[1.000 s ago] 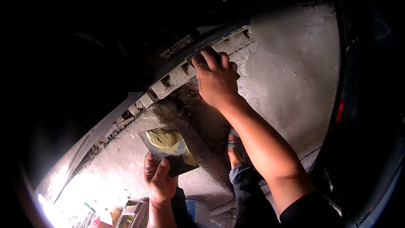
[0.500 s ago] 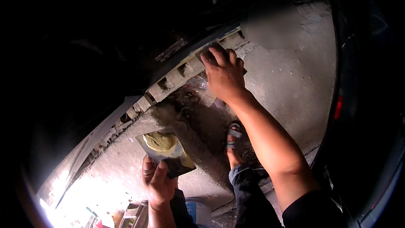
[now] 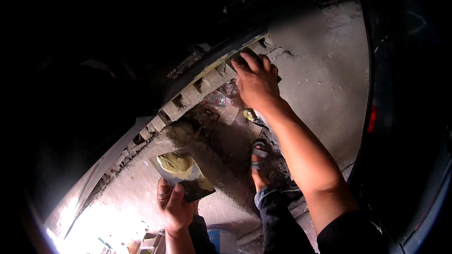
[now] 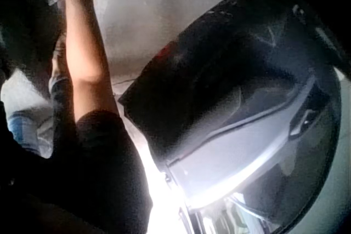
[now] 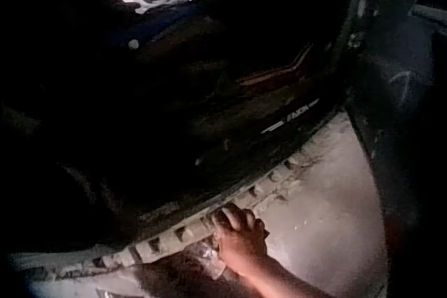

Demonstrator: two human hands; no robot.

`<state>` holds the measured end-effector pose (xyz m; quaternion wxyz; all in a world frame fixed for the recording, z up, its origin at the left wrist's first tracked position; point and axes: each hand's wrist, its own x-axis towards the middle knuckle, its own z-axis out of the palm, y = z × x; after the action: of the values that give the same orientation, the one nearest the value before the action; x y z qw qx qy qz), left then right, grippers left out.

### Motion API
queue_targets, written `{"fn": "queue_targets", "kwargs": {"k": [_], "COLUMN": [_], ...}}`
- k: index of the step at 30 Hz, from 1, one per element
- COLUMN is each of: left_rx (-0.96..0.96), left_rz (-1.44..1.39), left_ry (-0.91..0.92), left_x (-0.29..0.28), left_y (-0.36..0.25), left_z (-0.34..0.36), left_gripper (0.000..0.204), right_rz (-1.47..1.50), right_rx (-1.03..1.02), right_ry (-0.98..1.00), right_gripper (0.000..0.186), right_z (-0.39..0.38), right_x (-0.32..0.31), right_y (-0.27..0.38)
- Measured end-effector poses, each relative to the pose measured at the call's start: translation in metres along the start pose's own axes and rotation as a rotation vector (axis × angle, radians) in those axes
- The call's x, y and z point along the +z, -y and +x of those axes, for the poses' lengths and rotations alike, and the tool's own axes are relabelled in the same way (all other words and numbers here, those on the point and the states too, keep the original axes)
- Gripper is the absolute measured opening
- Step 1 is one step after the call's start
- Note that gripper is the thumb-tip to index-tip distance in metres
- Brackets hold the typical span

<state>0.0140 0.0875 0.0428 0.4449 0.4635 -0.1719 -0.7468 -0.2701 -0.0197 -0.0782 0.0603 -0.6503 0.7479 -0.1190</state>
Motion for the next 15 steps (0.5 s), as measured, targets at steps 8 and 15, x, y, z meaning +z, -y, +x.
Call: {"fn": "queue_targets", "kwargs": {"k": [8,15], "left_rx": [0.011,0.014], "left_rz": [0.043,0.039], "left_ry": [-0.04,-0.032], "left_x": [-0.004,0.001], "left_y": [0.006,0.008], "left_z": [0.0,0.002], "left_gripper": [0.037,0.036], "right_rz": [0.024,0.053], "right_rx": [-0.016,-0.052], "right_ry": [-0.019,-0.127], "right_gripper": [0.044,0.042], "right_z": [0.004,0.014], "right_x": [0.004,0.002], "right_y": [-0.019,-0.041]}}
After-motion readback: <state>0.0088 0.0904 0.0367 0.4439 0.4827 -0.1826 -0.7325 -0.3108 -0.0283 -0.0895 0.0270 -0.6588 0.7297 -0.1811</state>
